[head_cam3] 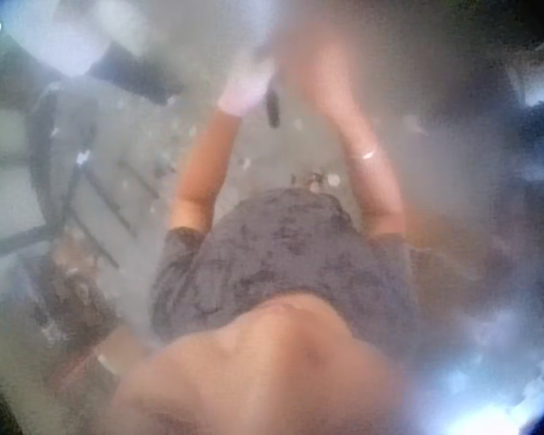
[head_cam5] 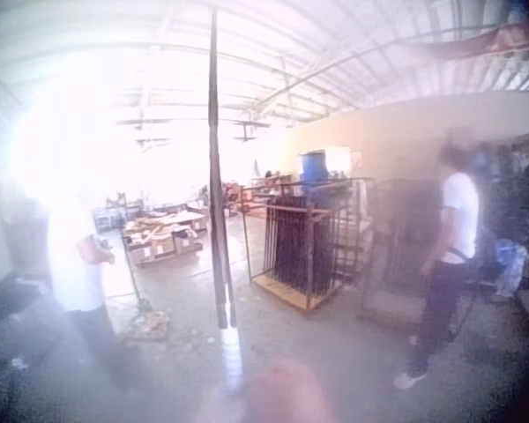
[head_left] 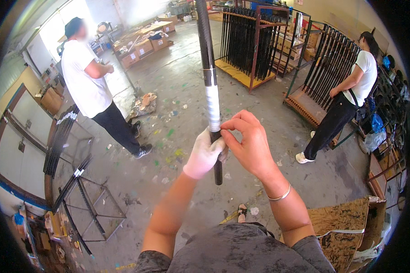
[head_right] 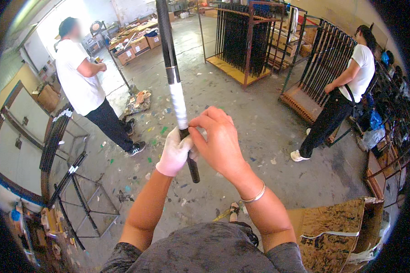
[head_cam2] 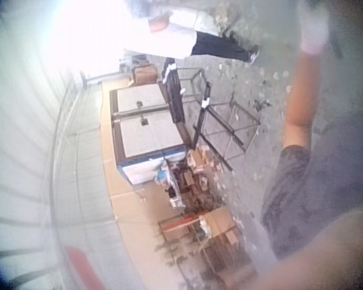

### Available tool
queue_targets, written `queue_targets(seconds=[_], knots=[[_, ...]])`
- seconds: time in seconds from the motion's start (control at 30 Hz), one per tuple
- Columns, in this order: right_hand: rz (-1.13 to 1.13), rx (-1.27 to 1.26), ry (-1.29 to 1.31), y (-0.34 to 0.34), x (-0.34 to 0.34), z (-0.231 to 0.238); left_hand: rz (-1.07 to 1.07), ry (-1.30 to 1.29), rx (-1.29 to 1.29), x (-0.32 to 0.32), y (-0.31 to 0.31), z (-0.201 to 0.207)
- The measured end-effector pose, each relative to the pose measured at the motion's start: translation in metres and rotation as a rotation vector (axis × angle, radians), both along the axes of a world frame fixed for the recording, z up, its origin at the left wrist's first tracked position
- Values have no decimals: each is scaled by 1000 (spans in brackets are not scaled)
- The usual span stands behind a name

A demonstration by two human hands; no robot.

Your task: The person wraps white tape around the handles of several long metal poles by hand, receiving each pole from another person and handing it back after applying the tape.

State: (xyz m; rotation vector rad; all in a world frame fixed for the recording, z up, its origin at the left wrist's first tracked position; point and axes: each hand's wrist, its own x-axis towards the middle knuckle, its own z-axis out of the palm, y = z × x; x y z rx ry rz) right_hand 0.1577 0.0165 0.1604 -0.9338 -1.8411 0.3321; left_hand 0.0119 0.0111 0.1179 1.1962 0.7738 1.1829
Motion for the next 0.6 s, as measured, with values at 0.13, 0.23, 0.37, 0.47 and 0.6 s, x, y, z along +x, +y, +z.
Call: queue_targets(seconds=[0.13, 0.23, 0.37, 0.47, 0.6], knots=[[-61, 57, -63, 2, 2, -7, 141, 60, 41, 11, -3, -6], [-70, 92, -78, 1, 2, -5, 270, 142, 29, 23, -2, -8], [69, 108, -43, -5, 14, -3, 297, 203, 208, 25, -1, -7], [103, -80, 95, -11, 38, -6, 32, 49, 97, 16, -6, -5], [192, -494, 331, -17, 63, -13, -111, -101, -95, 21, -10, -8]])
